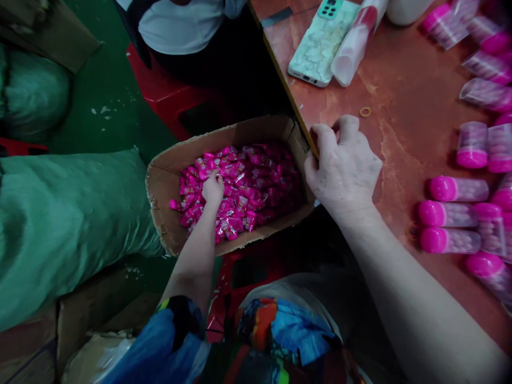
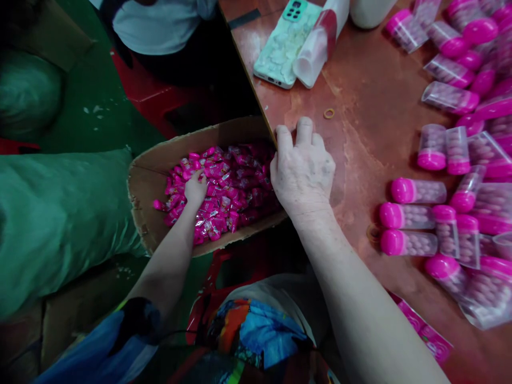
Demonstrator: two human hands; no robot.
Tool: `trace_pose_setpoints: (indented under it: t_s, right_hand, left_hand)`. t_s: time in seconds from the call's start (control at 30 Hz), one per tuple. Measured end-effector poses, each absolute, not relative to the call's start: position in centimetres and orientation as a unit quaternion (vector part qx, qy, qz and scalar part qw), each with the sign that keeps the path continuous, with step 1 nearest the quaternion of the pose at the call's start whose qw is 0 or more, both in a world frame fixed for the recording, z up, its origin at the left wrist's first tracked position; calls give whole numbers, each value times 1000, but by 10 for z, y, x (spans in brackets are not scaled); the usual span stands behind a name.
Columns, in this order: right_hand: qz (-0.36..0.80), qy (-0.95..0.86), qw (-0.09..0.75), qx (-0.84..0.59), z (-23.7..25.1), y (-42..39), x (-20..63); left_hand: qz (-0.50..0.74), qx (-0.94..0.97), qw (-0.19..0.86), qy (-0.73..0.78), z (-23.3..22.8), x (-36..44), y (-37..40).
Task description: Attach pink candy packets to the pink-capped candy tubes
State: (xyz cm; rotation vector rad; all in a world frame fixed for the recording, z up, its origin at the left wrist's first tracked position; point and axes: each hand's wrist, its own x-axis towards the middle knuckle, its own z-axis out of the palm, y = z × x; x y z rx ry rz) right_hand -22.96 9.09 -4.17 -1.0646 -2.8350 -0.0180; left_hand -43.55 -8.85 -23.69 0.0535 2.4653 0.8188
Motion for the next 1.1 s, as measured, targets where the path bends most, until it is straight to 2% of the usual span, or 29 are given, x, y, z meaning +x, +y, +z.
trace_pose_setpoints:
  t_s: [0.17,0.37,0.57,0.87,1.1]
  right_hand:
    - [-19,-934,61,-351,-42,90,-230]
    - [-13,-933,55,-356,-42,91,-231]
    - [-15,-932,51,-358,-42,91,-231]
    - [-20,-932,46,-358,-43,91,-231]
    - [2,-932,40,-360,-39,90,-231]
  left_hand:
    - [209,56,174,961,-252,-443,-83]
    - [136,162,196,957,-267,-420,-79]
    - [83,264,209,938,-272,-432,-73]
    - [56,312,218,923,-274,-435,-69]
    - [107,270,256,922,-261,-408,-47]
